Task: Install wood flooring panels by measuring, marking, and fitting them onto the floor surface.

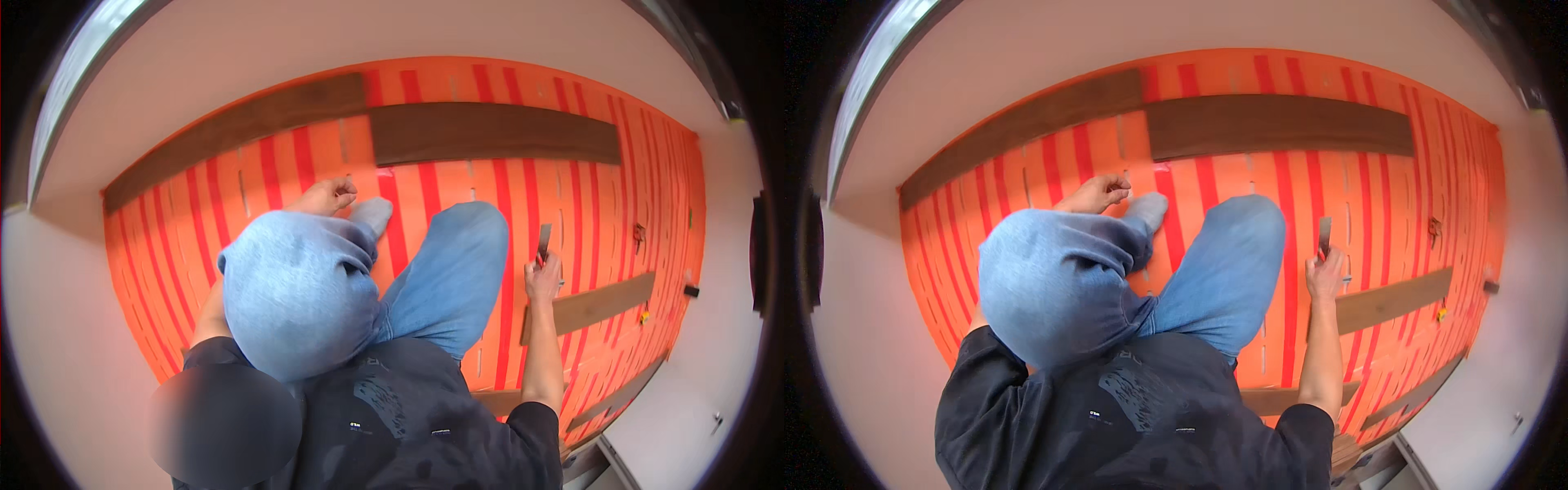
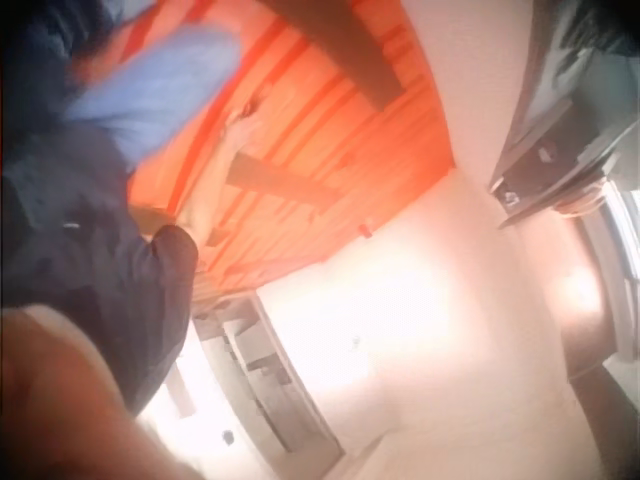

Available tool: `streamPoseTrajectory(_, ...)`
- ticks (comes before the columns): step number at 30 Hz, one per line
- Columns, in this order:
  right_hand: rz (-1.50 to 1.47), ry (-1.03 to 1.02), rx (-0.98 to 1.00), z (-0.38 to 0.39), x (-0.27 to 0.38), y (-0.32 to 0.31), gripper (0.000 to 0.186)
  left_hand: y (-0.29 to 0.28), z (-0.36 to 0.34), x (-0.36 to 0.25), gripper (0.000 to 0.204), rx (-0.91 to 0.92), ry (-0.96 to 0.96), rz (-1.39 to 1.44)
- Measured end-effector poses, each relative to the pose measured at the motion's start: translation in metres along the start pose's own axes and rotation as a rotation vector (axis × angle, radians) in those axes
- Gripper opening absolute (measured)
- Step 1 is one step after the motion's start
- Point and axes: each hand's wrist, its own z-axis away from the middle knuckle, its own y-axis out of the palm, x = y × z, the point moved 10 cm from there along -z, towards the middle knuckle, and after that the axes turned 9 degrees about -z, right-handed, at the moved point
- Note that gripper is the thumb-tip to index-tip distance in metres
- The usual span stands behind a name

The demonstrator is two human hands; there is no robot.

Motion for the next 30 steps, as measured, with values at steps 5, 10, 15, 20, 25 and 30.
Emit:
streamPoseTrajectory(5, -0.265, 0.061, -0.269, -0.033, 0.081, -0.068, 0.044, -0.01, -0.066, 0.014, 0.048, -0.145, 0.049, -0.066)
streamPoseTrajectory(10, -0.18, 0.384, -0.071, -0.023, 0.033, -0.016, 0.039, -0.024, -0.138, 0.039, 0.041, -0.354, -0.01, 0.348)
streamPoseTrajectory(15, -0.182, 0.706, 0.089, 0.053, -0.058, 0.028, 0.037, 0.013, -0.159, 0.033, 0.034, -0.168, -0.184, 0.716)
streamPoseTrajectory(20, -0.169, 0.729, -0.049, 0.028, -0.073, 0.043, 0.036, 0.003, -0.156, 0.066, 0.031, -0.113, -0.36, 0.775)
streamPoseTrajectory(25, -0.799, 0.579, -0.207, -0.081, -0.086, 0.048, 0.041, -0.005, -0.13, -0.015, 0.05, -0.119, -0.122, 0.82)
streamPoseTrajectory(30, -1.539, 0.738, -0.057, -0.211, 0.044, 0.108, 0.037, -0.032, -0.103, -0.047, 0.062, -0.198, -0.042, 0.774)
